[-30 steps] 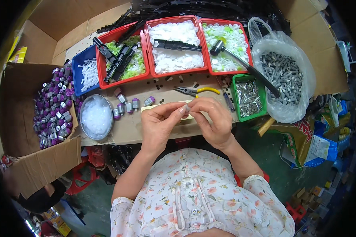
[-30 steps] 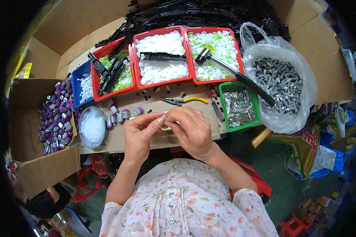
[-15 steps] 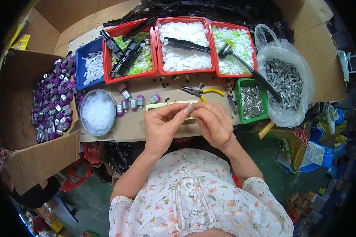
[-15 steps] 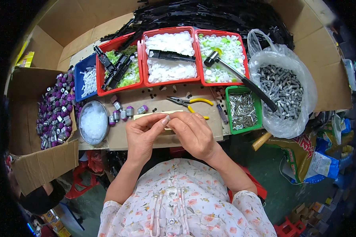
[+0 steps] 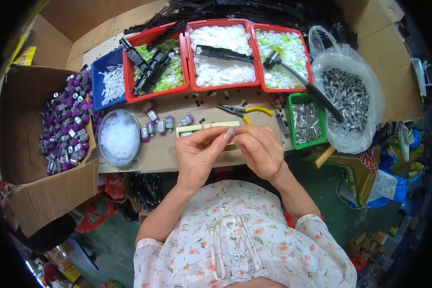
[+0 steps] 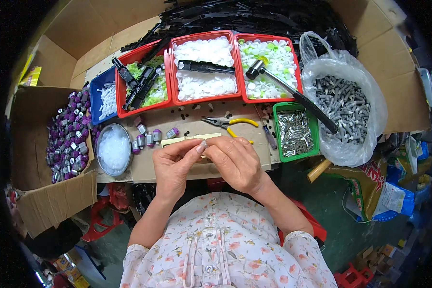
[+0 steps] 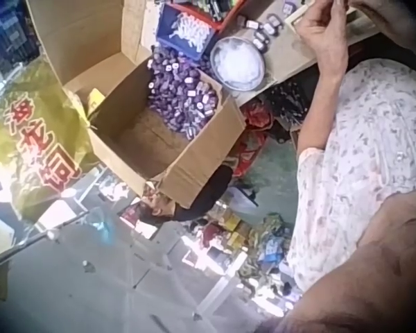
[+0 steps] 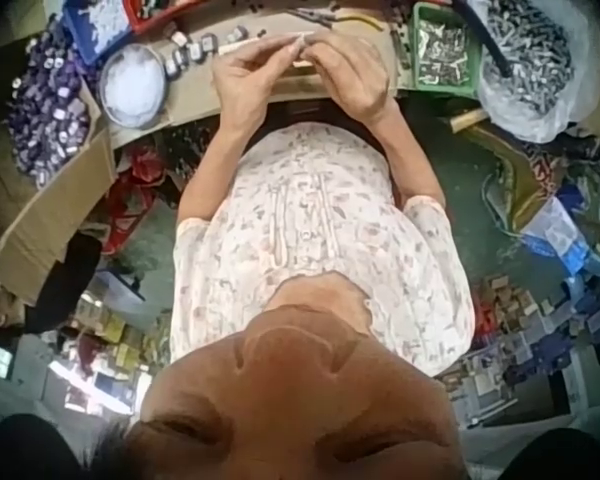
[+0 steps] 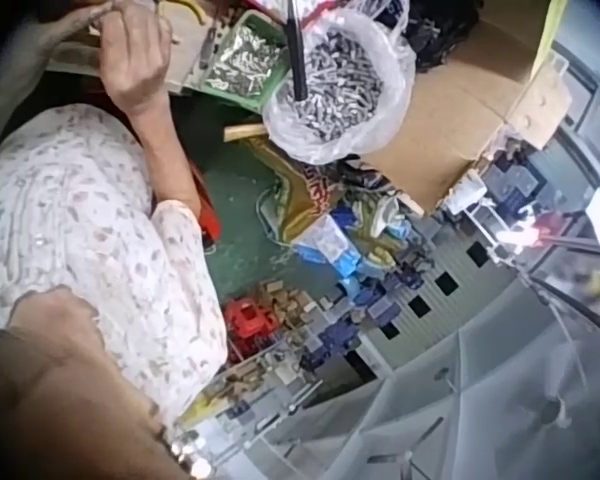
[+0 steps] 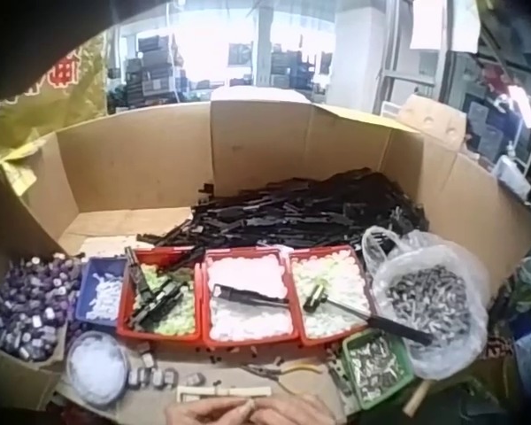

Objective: Assemble small electronic or mechanical components into a plastic housing on a workbench.

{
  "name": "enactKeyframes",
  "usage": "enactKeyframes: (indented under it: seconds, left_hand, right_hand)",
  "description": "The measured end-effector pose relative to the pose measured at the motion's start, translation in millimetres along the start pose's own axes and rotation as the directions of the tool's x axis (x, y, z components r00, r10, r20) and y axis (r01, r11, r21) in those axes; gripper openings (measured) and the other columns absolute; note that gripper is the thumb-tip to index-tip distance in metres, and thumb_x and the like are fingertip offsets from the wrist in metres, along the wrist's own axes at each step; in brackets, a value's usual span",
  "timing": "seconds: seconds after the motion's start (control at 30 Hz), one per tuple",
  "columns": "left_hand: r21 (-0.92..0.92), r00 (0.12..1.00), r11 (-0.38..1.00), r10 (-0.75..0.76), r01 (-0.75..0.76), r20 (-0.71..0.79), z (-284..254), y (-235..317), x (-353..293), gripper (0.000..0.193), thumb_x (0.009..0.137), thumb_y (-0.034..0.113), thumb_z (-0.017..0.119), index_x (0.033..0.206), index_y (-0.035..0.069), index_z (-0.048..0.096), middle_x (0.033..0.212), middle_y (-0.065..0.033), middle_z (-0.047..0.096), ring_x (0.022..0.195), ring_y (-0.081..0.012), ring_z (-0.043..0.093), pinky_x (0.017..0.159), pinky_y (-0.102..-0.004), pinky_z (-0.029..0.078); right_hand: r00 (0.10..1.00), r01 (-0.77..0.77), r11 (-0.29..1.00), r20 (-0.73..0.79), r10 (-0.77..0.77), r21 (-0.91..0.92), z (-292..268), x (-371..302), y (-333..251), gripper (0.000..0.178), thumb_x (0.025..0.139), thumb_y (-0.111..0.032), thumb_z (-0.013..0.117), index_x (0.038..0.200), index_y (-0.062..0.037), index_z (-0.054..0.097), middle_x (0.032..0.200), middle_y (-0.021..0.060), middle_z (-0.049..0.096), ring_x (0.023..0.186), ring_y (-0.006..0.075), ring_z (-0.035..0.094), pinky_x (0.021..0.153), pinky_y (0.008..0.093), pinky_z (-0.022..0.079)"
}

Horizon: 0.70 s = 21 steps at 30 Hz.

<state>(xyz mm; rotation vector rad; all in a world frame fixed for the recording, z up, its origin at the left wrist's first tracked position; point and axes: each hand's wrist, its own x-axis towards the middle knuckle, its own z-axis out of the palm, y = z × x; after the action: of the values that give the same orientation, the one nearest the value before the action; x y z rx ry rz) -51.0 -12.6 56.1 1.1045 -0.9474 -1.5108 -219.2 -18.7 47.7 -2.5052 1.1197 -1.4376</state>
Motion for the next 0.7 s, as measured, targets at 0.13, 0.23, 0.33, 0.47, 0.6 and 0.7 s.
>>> enactKeyframes:
  seconds: [0.13,0.23,0.33,0.47,0.6,0.7]
  left_hand:
    - [0.013,1.0,1.0,0.011,-0.011,-0.006,0.3,-3.1,-1.3,0.017,0.088,0.0,0.07,0.105,-0.006,0.072,0.096,-0.0116,0.073,0.084,-0.0135,0.07,0.076,-0.0259,0.058]
    - [-0.052,1.0,0.999,0.009,-0.01,-0.02,1.5,-3.7,-1.7,0.017,0.088,0.0,0.07,0.104,-0.006,0.072,0.096,-0.0115,0.073,0.084,-0.0134,0.07,0.076,-0.0259,0.058]
    - [-0.073,1.0,0.997,0.007,-0.008,-0.02,1.2,-3.5,-1.5,0.017,0.088,0.0,0.07,0.104,-0.006,0.072,0.096,-0.0116,0.073,0.084,-0.0132,0.069,0.076,-0.025,0.057]
    - [-0.049,0.999,0.998,0.028,-0.029,-0.023,-1.7,-3.9,-4.3,0.017,0.088,0.0,0.071,0.104,-0.005,0.072,0.096,-0.0118,0.073,0.084,-0.0131,0.069,0.076,-0.0248,0.057]
    - [-0.04,1.0,0.999,0.012,-0.013,-0.021,-5.7,-3.7,-5.4,0.018,0.088,-0.001,0.07,0.105,-0.005,0.072,0.097,-0.011,0.073,0.085,-0.0127,0.069,0.078,-0.0238,0.055]
    - [-0.005,0.998,0.998,0.064,-0.064,-0.018,-9.3,-7.3,-5.9,0.018,0.088,-0.002,0.07,0.106,-0.005,0.072,0.098,-0.0107,0.073,0.087,-0.0125,0.068,0.079,-0.0231,0.054]
  right_hand:
    - [1.0,-0.001,1.0,-0.013,0.001,0.011,-0.4,-1.4,0.0,0.026,0.073,-0.001,0.071,0.099,0.0009,0.065,0.096,0.0126,0.067,0.082,0.0248,0.067,0.07,0.0325,0.049]
    - [1.0,0.002,0.999,-0.025,-0.001,0.045,-0.8,0.3,-1.1,0.026,0.073,-0.001,0.071,0.098,0.0009,0.065,0.096,0.0127,0.067,0.081,0.0247,0.067,0.07,0.0322,0.049]
    - [1.0,0.002,0.999,-0.023,-0.001,0.049,1.3,-0.8,-0.2,0.026,0.073,-0.001,0.071,0.098,0.0007,0.065,0.095,0.0126,0.067,0.081,0.0243,0.067,0.069,0.0318,0.049]
    - [1.0,0.002,0.999,-0.01,-0.002,0.05,1.4,1.6,-2.7,0.027,0.072,-0.001,0.071,0.099,0.0006,0.065,0.096,0.0123,0.068,0.081,0.0238,0.067,0.069,0.0314,0.048]
    - [0.999,0.014,1.0,0.031,-0.014,0.02,0.8,3.5,-4.2,0.028,0.072,0.0,0.072,0.099,0.0,0.066,0.097,0.0118,0.068,0.082,0.0233,0.067,0.07,0.031,0.048]
    - [0.997,-0.07,0.992,0.03,0.068,0.102,2.5,3.1,-6.7,0.028,0.073,0.0,0.074,0.1,-0.0007,0.066,0.1,0.0112,0.068,0.084,0.0241,0.067,0.071,0.0317,0.049]
